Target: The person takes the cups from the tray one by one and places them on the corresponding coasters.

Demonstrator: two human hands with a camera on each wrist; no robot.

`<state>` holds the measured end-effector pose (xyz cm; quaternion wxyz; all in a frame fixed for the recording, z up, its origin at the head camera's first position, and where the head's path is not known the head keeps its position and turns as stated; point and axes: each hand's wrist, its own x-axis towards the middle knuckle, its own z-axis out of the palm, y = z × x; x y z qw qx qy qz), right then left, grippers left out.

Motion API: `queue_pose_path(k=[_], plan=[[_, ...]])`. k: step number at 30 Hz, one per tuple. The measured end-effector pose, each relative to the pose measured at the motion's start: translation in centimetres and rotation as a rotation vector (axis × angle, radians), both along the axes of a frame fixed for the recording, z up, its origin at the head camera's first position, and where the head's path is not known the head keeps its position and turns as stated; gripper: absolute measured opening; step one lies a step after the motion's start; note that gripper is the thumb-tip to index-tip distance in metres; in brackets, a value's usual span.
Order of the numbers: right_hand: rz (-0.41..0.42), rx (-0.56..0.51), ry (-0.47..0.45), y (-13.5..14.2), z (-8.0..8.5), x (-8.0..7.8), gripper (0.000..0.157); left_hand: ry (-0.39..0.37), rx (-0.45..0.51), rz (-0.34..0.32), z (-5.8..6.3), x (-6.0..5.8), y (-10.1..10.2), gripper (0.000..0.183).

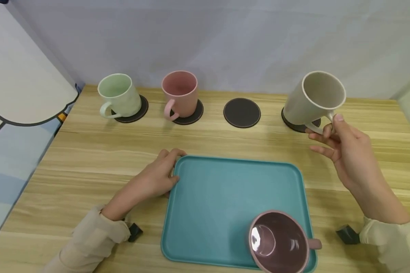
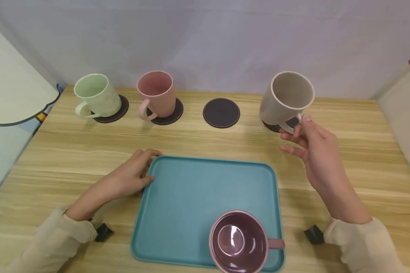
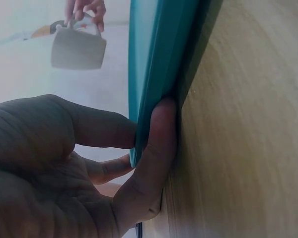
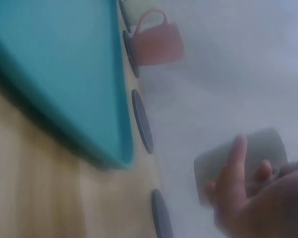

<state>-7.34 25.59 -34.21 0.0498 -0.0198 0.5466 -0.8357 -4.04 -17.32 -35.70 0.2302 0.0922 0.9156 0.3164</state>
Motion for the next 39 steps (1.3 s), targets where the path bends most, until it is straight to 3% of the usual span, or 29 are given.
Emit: queue_pose_path(k=[5,14,24,32,39], plan=[[-0.067,-0.117,-0.089,0.2,-0.2,-1.0,0.040,-0.005,0.014,0.005,0.0,0.1,0.2,0.056],[-0.111,-0.114,-0.171,0.5,-0.9,-2.4,0.037,-0.029,0.008,0.029,0.2,0.0,0.3,0.055],[-0.124,-0.150,-0.251,0.4,-1.6,-2.7,0.040,-0.045,0.018,0.036,0.1,0.0,0.3,0.056],[-0.107,-0.105,-0.246,0.1,-1.7,-2.7,0.041,-0.046,0.023,0.034,0.1,0.0,0.0,0.056],[-0.042,0.065,-0.242,0.4,-1.6,-2.4,0.041,-0.050,0.030,0.039,0.1,0.0,0.0,0.055]])
